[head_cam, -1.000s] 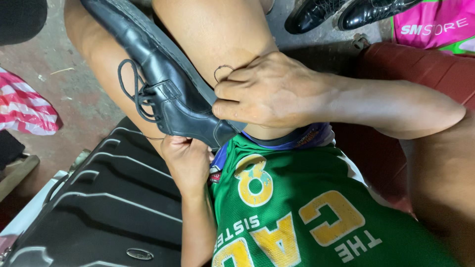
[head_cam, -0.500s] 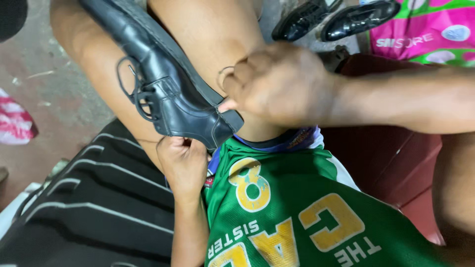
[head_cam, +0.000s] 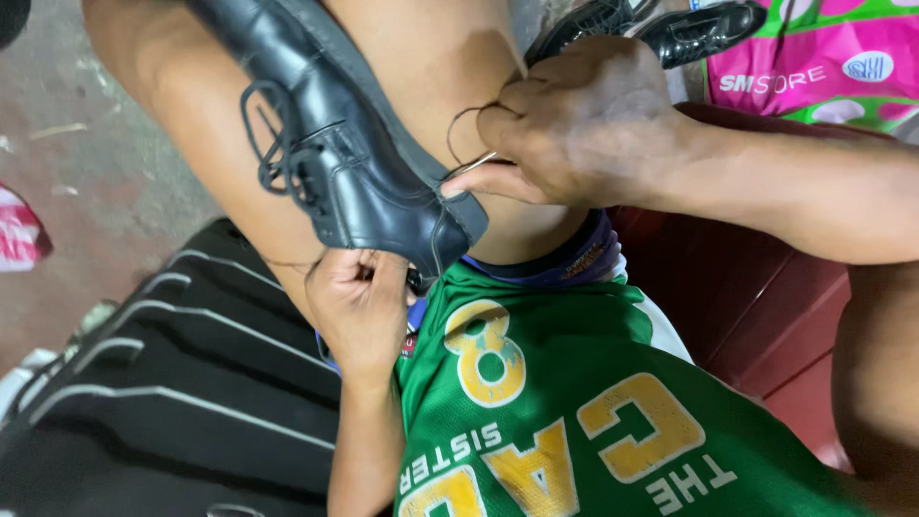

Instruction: The person is repairing a black leather shoe by hand. They use a needle and thread to stitch the sole to the upper part of the shoe, pulling the thread tight to secure the repair. The person works on the shoe while sitting on the floor.

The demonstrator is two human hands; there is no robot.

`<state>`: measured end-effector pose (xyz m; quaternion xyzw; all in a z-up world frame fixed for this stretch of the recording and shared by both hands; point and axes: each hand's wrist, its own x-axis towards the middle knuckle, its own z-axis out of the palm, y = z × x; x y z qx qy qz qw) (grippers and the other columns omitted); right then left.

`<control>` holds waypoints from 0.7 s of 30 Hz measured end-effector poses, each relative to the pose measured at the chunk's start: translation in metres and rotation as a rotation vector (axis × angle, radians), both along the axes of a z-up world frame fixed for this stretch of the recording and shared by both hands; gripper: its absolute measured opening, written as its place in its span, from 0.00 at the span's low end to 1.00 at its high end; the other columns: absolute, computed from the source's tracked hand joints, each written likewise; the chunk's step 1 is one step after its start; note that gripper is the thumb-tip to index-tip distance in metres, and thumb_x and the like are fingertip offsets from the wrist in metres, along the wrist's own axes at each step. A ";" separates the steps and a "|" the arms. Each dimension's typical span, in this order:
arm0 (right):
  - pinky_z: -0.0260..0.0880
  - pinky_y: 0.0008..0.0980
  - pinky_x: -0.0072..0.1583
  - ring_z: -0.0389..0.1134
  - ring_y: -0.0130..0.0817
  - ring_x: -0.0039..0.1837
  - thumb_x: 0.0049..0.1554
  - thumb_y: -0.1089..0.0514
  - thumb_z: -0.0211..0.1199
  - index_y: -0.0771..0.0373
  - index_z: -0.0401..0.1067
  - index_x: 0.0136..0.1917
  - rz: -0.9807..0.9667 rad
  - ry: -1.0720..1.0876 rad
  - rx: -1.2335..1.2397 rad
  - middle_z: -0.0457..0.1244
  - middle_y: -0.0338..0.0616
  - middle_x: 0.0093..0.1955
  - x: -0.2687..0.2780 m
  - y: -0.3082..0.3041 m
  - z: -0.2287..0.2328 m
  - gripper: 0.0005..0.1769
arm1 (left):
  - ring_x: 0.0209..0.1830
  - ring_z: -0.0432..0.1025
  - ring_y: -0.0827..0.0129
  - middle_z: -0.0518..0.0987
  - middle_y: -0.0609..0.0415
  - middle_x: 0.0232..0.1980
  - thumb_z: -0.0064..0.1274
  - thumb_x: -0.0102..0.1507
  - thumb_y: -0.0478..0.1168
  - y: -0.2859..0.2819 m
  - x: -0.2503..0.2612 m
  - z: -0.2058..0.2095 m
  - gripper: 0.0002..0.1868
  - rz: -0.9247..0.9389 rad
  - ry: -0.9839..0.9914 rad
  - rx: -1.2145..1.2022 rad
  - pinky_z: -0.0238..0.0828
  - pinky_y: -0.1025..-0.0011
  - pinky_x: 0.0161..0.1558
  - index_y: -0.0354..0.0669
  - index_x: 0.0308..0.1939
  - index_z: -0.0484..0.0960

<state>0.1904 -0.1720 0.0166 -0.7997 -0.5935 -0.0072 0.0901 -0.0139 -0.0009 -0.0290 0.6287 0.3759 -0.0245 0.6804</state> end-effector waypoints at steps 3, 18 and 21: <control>0.68 0.33 0.35 0.68 0.35 0.33 0.53 0.29 0.66 0.53 0.77 0.36 0.014 0.062 0.022 0.65 0.36 0.30 -0.003 0.005 0.003 0.26 | 0.19 0.67 0.82 0.73 0.61 0.21 0.50 0.62 0.25 0.000 -0.004 -0.002 0.09 -0.109 0.003 0.190 0.65 0.80 0.24 0.35 0.27 0.75; 0.68 0.46 0.46 0.72 0.46 0.46 0.63 0.50 0.54 0.63 0.76 0.54 0.211 0.720 -0.020 0.70 0.47 0.44 0.008 0.019 0.025 0.17 | 0.26 0.61 0.84 0.71 0.64 0.26 0.47 0.63 0.24 -0.004 0.002 0.007 0.06 -0.055 -0.078 0.157 0.59 0.79 0.29 0.31 0.36 0.79; 0.68 0.47 0.54 0.71 0.48 0.46 0.62 0.43 0.55 0.56 0.76 0.45 0.101 0.713 -0.379 0.69 0.47 0.38 0.010 0.046 0.034 0.17 | 0.32 0.69 0.83 0.78 0.63 0.32 0.46 0.61 0.24 -0.004 0.011 0.004 0.07 -0.075 -0.094 0.198 0.67 0.79 0.37 0.31 0.38 0.80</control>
